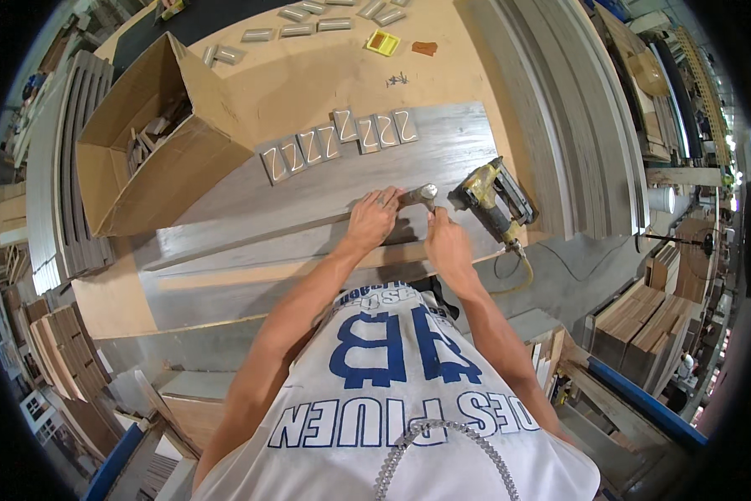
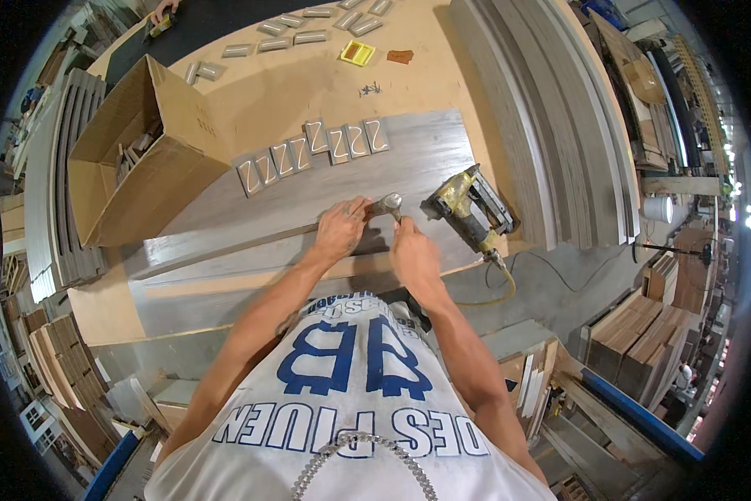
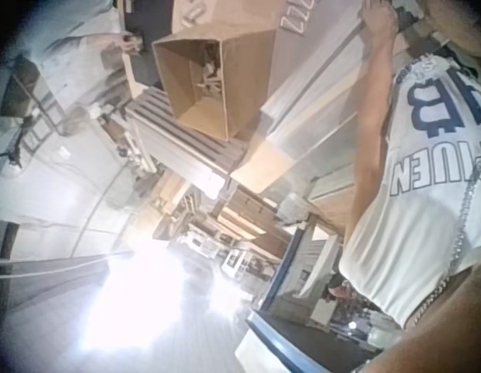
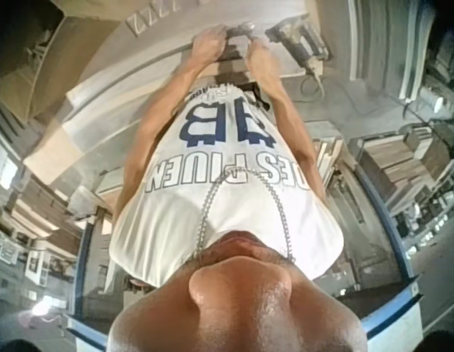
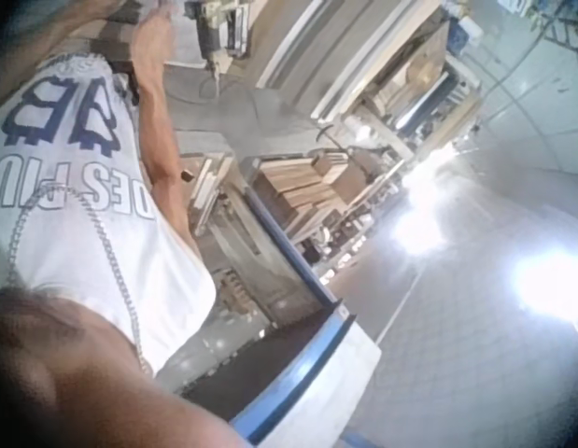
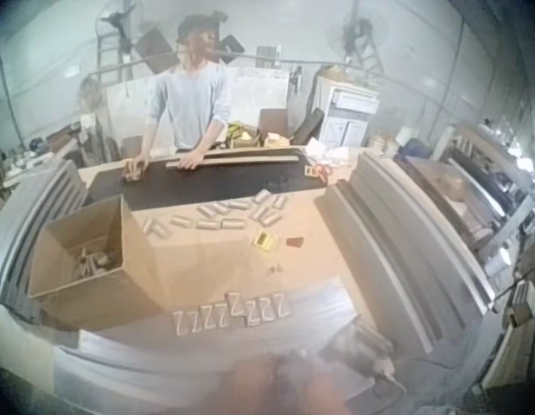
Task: The recorder is assembling wood components by nailing strips onto a larger base panel using a pneumatic nail gun and a hammer.
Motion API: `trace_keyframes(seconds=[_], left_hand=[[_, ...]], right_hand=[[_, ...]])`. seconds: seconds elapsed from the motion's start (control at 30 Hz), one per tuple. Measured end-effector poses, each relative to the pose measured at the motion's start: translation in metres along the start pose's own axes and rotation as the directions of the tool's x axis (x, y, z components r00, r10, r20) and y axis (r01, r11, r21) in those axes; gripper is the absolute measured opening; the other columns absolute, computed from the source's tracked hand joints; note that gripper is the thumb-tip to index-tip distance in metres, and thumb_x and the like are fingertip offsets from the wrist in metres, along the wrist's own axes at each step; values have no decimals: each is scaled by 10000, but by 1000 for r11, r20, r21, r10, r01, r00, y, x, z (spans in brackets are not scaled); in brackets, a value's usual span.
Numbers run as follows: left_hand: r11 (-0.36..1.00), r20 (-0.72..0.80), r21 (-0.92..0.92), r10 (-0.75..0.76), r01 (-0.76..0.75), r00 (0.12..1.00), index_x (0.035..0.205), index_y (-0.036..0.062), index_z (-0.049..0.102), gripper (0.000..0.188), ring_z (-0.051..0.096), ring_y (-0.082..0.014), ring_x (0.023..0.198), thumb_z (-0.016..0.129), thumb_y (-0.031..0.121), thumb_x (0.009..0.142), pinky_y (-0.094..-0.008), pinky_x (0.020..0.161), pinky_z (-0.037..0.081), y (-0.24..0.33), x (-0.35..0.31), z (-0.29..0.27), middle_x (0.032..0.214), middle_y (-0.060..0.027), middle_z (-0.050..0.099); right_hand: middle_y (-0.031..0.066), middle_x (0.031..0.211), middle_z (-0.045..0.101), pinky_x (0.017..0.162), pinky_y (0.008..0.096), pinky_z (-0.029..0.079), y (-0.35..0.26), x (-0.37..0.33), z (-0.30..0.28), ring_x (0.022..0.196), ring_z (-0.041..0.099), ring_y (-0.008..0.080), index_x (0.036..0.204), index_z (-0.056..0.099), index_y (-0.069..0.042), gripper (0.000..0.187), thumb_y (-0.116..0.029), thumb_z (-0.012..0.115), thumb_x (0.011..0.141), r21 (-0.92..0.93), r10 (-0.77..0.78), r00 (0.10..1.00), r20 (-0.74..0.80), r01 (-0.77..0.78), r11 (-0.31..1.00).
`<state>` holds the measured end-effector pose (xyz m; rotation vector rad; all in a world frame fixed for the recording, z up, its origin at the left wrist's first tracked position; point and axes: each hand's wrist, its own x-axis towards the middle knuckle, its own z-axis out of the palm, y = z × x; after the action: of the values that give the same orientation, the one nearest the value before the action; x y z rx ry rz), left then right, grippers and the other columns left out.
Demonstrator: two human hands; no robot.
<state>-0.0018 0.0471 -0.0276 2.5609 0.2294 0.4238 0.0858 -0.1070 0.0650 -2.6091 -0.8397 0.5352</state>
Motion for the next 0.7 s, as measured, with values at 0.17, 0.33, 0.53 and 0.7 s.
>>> trace_keyframes(seconds=[0.17,0.33,0.53,0.7], left_hand=[[1000,-88,-6,-1,1,996,1004,8,664,189,628,-279,858,666,87,833,-406,780,535,5,6,-1,1113,-96,633],[999,-102,0,40,-40,994,1017,4,671,218,629,-281,880,662,91,817,-402,772,539,2,1,0,1128,-102,630],[999,-47,18,39,-38,998,1166,14,636,338,627,-290,943,629,98,839,-405,786,540,4,1,0,1160,-108,611],[1000,-39,-2,22,-22,999,1241,18,605,402,621,-297,986,606,103,848,-417,831,533,2,0,1,1182,-121,599]], right_hand=[[306,910,669,695,611,479,-13,-5,-6,791,631,529,1020,508,-12,251,-253,444,1047,41,31,999,-19,-30,999],[313,880,665,675,603,485,-9,2,4,768,632,525,1024,513,-4,249,-241,441,1047,-2,24,999,29,-24,1000],[307,851,658,672,595,487,-7,-4,0,770,630,523,1010,511,3,246,-232,449,1044,92,1,995,-101,9,996],[307,848,657,672,592,483,-2,4,1,768,631,518,1023,504,7,223,-212,463,1038,-10,-9,1000,0,9,1000]])
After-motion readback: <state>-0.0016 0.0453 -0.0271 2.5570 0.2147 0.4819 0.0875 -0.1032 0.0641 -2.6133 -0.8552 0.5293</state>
